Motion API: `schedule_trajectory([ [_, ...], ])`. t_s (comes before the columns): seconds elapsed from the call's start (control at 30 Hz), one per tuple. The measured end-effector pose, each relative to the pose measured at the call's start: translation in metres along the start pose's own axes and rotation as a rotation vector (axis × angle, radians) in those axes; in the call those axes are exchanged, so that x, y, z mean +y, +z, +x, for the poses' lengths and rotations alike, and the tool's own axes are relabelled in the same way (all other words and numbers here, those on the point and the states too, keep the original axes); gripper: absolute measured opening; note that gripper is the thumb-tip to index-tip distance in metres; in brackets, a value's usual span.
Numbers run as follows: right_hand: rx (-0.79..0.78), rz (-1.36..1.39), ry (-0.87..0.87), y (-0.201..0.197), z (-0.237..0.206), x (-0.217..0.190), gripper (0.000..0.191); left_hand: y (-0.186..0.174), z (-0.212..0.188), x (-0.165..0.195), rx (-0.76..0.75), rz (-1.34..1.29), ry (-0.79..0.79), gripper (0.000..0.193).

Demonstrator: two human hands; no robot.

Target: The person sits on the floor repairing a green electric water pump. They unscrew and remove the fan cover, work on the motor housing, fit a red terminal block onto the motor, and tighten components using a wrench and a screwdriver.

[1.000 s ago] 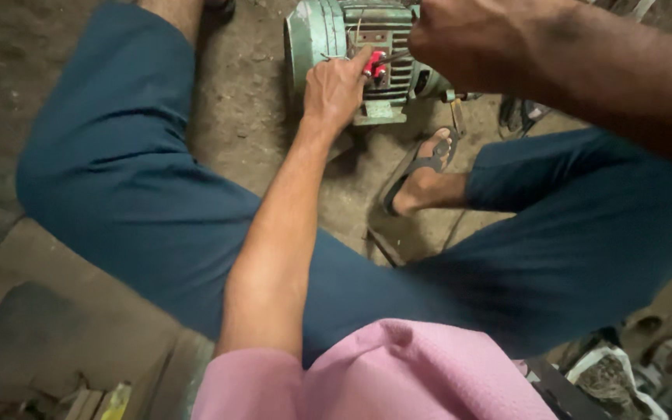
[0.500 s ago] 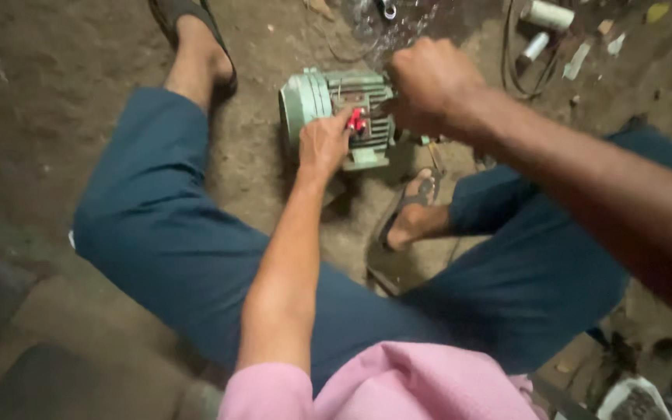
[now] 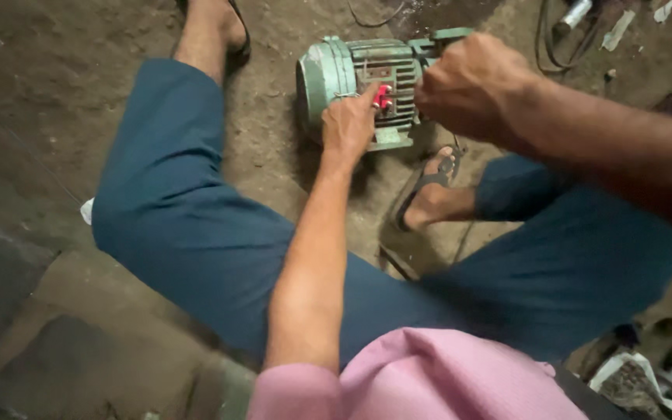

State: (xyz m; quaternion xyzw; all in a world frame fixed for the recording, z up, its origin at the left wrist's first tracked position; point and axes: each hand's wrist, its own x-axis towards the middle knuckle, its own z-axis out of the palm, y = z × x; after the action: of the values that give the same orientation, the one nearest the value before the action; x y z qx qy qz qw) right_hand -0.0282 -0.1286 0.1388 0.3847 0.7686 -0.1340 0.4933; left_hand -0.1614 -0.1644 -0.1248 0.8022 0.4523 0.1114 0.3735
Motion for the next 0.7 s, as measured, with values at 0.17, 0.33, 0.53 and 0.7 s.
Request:
schedule_trajectory([
  [0.17,0.072,0.201,0.151,0.004,0.005,-0.004,0.013,0.008,0.001,0.000,0.055,-0.014,0.059,0.045],
  [0.33,0.062,0.402,0.380,0.018,-0.002,-0.009,0.017,0.002,0.000,0.007,0.074,0.023,0.029,0.041],
  [0.53,0.149,0.519,0.383,0.010,0.000,0.000,0.022,-0.035,0.000,0.029,0.143,0.014,0.021,0.035],
  [0.7,0.366,0.509,0.152,0.031,-0.006,0.002,0.044,-0.043,-0.004,0.042,0.129,0.001,-0.001,0.044],
])
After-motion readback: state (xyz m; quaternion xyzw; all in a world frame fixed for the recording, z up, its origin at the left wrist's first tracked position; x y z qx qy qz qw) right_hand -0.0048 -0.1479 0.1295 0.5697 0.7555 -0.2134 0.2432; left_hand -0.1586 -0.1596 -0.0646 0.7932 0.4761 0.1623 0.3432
